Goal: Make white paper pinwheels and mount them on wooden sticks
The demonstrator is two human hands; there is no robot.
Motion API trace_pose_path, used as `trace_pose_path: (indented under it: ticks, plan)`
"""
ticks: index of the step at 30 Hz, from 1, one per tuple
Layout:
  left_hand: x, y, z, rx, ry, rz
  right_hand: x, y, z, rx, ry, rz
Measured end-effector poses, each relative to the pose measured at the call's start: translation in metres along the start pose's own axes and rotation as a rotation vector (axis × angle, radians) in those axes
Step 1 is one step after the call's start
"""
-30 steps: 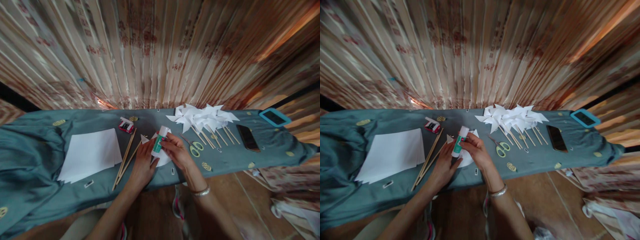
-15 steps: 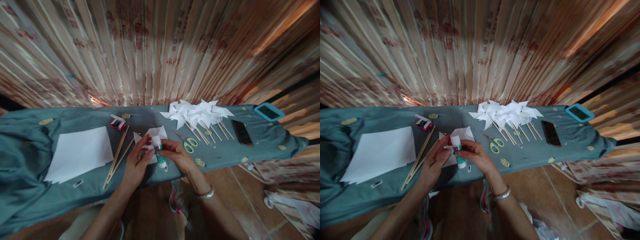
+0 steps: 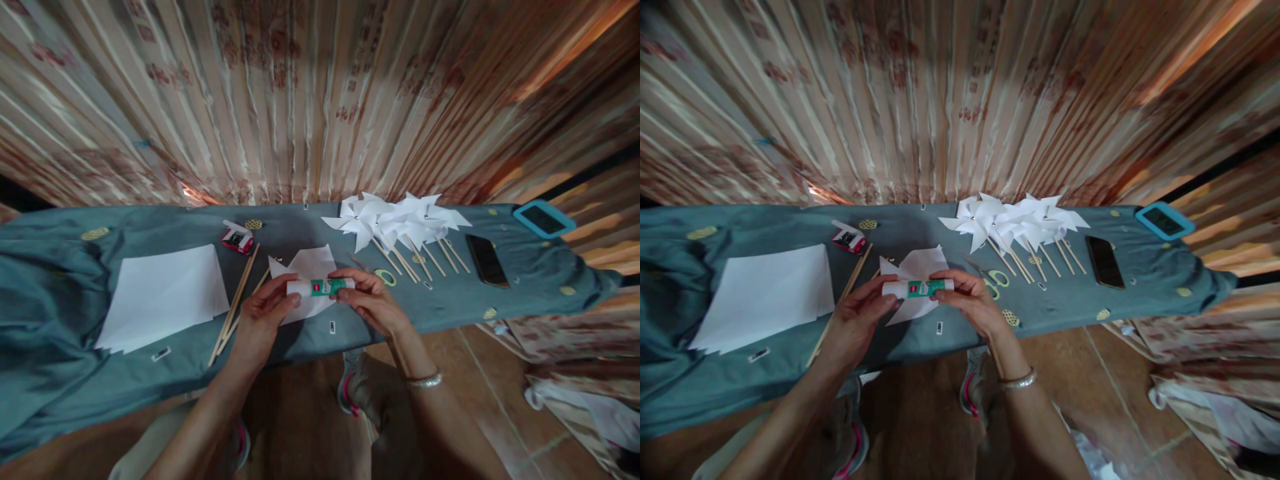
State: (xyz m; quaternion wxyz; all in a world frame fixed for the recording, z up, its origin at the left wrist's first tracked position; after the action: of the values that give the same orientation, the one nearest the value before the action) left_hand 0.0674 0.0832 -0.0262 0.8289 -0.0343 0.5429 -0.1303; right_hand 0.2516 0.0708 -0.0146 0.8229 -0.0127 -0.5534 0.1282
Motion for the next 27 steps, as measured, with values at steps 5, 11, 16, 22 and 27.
trace_pose_path:
  ticks: [5, 11, 16, 22, 27]
  plan:
    - [-0.011, -0.002, -0.013, -0.079, -0.146, 0.022, 0.006, -0.004, -0.014, -0.078, 0.047, -0.049]
    - [0.01, -0.019, 0.028, 0.105, -0.326, -0.152, -0.012, -0.008, 0.009, 0.009, 0.159, -0.03]
    - [0.012, -0.021, 0.035, 0.058, -0.304, -0.106, -0.026, -0.013, 0.021, 0.062, 0.154, 0.017]
    - [-0.005, -0.021, 0.02, -0.008, -0.071, 0.059, -0.031, -0.013, 0.013, 0.043, 0.135, 0.095]
    - [-0.006, -0.021, 0.015, -0.008, -0.115, 0.033, -0.032, -0.01, 0.014, -0.008, 0.166, 0.087]
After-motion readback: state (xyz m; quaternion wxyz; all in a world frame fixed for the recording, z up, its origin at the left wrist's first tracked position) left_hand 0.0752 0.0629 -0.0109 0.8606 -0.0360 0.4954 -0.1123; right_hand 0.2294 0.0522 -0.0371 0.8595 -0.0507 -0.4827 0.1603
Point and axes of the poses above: each hand's wrist, its own y-axis towards the middle knuckle, its own z-axis out of the palm, x = y × z, the point moved 9 cm from there along y, towards the middle knuckle, and after that the axes turned 5 degrees about x, right-handed, at the moved point
